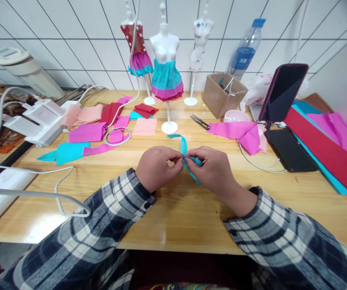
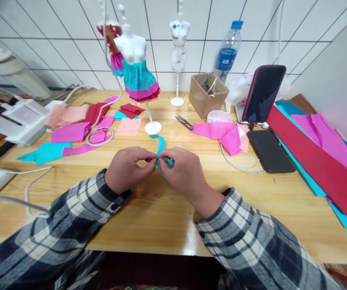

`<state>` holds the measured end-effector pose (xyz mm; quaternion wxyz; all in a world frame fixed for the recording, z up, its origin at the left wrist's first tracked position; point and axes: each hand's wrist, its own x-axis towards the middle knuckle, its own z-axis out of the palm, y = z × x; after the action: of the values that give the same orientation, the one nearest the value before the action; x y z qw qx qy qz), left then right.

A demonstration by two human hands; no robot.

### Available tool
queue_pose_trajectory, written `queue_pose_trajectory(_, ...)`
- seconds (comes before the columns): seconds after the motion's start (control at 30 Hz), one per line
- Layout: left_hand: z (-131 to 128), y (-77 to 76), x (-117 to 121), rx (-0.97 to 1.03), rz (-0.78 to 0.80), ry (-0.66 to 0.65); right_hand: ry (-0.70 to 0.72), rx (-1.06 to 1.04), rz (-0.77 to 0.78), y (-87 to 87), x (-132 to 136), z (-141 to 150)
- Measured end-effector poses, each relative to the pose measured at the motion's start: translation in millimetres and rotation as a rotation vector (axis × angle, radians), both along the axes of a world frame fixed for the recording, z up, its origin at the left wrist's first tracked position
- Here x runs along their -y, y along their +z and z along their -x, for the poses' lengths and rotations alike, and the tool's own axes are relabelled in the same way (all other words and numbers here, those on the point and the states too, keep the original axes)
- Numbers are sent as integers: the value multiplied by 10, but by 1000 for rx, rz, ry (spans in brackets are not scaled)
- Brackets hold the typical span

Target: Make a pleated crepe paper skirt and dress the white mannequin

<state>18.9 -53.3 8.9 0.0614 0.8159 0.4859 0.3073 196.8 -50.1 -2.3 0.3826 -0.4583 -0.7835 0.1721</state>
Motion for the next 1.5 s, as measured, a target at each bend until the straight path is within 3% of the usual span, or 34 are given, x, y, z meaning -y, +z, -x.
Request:
queue_pose_trajectory(0.27,5,8,-3,-6,-4,-3,-17,-47,37,-11,-21,-6)
queue_pose_trajectory(0.6,13,18,-13,28,43,12,-33,-38,-24,-11,-21,-25)
queue_pose_trajectory(1.23,43,6,-7,-51,-94,-83,-22,62,-71,52,1,-39)
queue_pose_trajectory(1.5,-4,-4,1,-21,-51,-24,-48,56,-54,51,17,-13)
